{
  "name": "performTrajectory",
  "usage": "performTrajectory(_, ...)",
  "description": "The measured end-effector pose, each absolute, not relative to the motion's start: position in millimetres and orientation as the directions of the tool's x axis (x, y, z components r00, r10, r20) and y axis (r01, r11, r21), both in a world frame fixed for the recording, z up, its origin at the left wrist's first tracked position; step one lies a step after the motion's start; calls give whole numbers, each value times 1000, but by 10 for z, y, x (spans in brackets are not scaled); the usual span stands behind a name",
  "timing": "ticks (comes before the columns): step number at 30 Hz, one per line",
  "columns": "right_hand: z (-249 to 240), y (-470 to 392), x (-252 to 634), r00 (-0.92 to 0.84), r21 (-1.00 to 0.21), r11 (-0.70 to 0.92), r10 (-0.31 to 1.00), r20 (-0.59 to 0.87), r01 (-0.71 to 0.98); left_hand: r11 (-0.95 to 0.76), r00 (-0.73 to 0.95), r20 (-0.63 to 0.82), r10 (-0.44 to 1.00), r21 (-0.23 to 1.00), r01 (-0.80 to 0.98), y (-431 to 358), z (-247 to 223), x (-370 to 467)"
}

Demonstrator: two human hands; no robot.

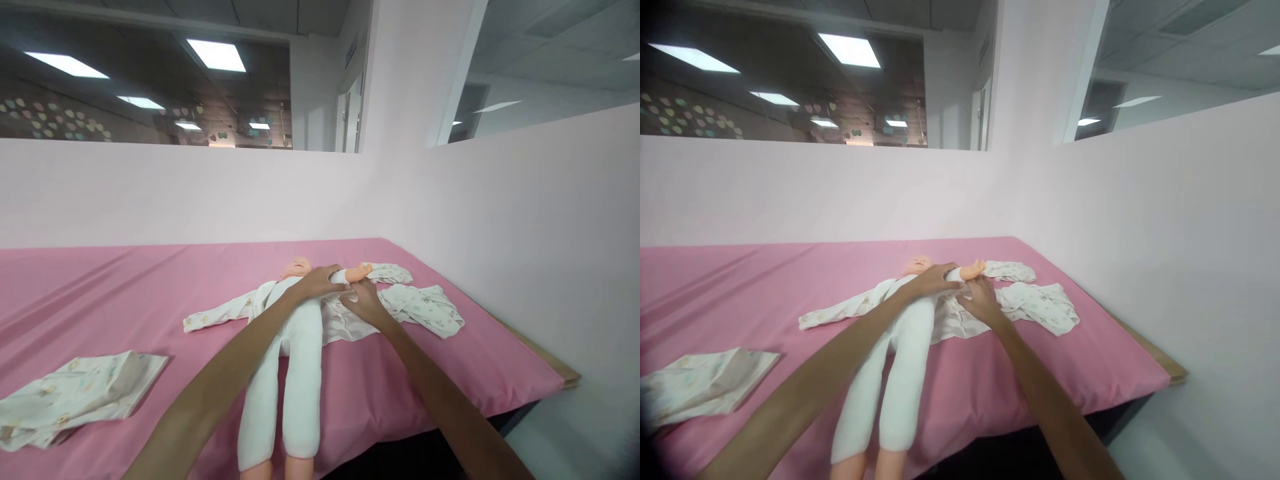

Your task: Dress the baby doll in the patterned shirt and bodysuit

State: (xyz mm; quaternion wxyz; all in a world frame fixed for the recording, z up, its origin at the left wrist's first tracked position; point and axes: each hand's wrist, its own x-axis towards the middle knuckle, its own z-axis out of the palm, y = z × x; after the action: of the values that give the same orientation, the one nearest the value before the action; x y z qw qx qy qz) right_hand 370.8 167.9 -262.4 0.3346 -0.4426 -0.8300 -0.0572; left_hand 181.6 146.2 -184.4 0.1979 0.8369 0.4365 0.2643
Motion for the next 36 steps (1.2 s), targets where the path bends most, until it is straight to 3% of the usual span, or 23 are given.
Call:
performTrajectory(3,-2650,1526,3712,-465,-132,656,648,603,743,-532,452,288,844,543,650,1476,-1864,1852)
performTrajectory(6,-2738,1508,3647,-577,-106,694,664,476,712,-525,446,280,850,520,674,1487,-1872,1882)
performTrajectory(10,-2818,1685,3548,-549,-138,658,710,441,740,-534,461,276,844,511,673,1489,-1869,1889)
performTrajectory(14,-2851,1862,3505,-457,-232,597,764,455,768,-511,452,240,859,466,723,1493,-1860,1945)
performTrajectory(18,-2894,1896,3533,-365,-411,572,798,480,710,-540,518,172,838,393,744,1501,-1854,2069)
performTrajectory(25,-2735,1921,3650,-172,-742,470,879,445,478,-642,578,284,765,397,655,1475,-1867,2129)
performTrajectory(30,-2622,1830,3750,-267,-808,416,906,329,417,-614,533,306,789,421,667,1483,-1878,2097)
performTrajectory(36,-2599,1895,3790,-162,-749,316,948,273,582,-575,522,245,817,401,713,1553,-1916,2112)
